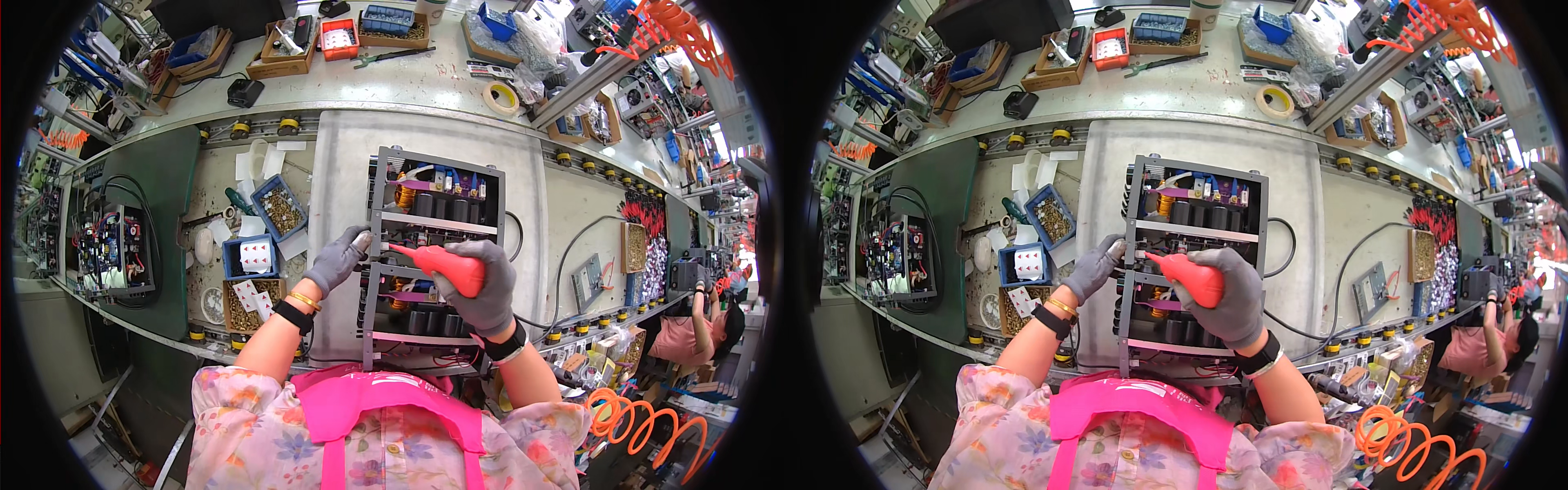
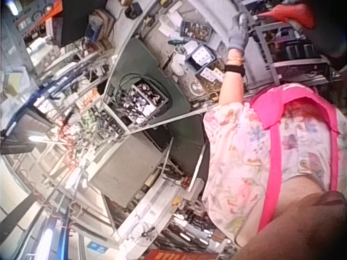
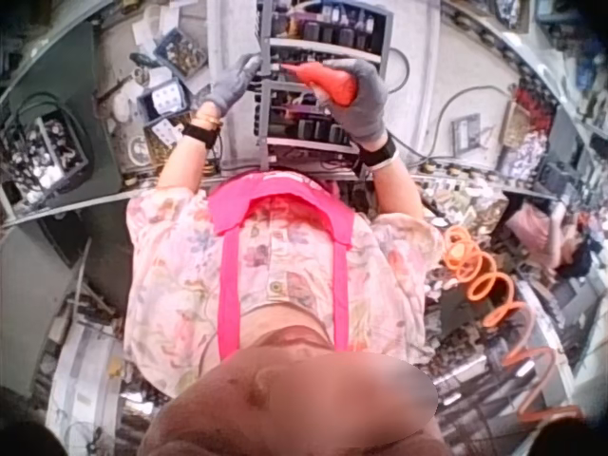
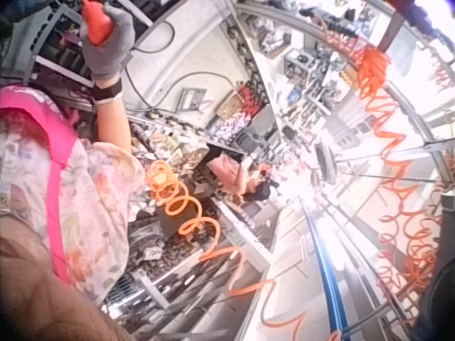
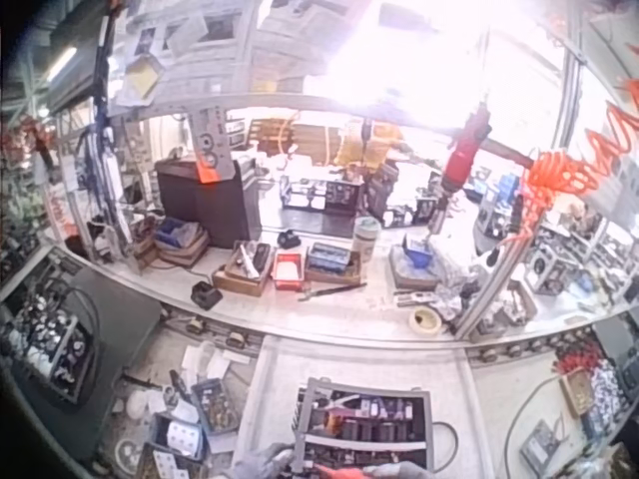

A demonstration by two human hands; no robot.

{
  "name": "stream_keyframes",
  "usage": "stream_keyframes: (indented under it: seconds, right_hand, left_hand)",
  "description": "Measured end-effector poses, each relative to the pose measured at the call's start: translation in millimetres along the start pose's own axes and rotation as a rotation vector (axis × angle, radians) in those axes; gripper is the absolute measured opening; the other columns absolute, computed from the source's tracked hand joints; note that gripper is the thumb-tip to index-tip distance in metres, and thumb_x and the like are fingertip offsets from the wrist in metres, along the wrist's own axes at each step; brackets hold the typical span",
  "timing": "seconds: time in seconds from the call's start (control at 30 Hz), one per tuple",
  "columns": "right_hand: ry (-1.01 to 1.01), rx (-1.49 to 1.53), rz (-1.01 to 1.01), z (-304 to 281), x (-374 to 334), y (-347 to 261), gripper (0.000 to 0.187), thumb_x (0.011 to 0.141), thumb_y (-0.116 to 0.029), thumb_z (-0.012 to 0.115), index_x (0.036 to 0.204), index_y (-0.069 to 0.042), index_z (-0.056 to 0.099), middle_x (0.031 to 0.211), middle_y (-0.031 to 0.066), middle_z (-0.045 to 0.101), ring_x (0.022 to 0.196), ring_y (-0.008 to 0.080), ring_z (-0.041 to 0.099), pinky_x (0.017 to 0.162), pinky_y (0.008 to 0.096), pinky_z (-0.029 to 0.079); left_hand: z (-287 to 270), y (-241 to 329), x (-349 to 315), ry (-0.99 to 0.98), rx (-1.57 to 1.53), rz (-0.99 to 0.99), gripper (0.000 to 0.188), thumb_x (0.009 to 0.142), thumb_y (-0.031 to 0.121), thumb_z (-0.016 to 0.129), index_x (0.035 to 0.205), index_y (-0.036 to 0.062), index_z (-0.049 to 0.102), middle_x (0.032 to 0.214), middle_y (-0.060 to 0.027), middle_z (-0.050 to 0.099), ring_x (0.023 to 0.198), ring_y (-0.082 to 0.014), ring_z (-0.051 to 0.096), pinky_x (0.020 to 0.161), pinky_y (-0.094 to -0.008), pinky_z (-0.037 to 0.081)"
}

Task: Assembling and testing electronic controller modules on a production line.

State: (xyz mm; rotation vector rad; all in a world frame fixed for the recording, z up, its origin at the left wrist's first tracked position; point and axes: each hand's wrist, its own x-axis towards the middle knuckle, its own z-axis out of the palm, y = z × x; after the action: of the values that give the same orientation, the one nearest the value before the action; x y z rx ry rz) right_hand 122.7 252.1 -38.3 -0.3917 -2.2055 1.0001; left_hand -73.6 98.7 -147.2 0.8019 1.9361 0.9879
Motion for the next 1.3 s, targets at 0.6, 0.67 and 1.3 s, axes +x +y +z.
stream_keyframes:
  seconds: [0.6,0.67,1.3]
  right_hand:
    - [-0.050,-0.001,-0.094,15,0,4,0.043,0.064,-0.007,0.080,0.099,-0.006,0.055,0.088,0.0119,0.066,0.077,0.0296,0.067,0.066,0.0346,0.055]
    - [-0.045,0.010,-0.119,16,-2,3,0.043,0.064,-0.007,0.079,0.100,-0.007,0.055,0.088,0.0118,0.066,0.075,0.0291,0.066,0.064,0.0349,0.054]
    - [0.389,0.012,0.054,-39,-27,5,0.059,0.070,-0.008,0.080,0.118,-0.006,0.045,0.110,0.0170,0.060,0.098,0.0258,0.063,0.085,0.0377,0.053]
  left_hand:
    - [6,-27,4,0.007,-0.045,0.284,0.072,0.089,0.055,0.053,0.134,-0.0005,0.043,0.119,-0.0203,0.058,0.106,-0.0282,0.062,0.089,-0.0378,0.050]
    - [2,-26,4,-0.031,-0.050,0.288,0.073,0.088,0.057,0.054,0.132,-0.0006,0.045,0.119,-0.0204,0.058,0.109,-0.0304,0.061,0.092,-0.0385,0.048]
    - [5,-27,74,0.145,0.564,0.752,0.065,0.084,0.048,0.061,0.128,0.0014,0.046,0.109,-0.0208,0.058,0.095,-0.0385,0.056,0.088,-0.0440,0.044]
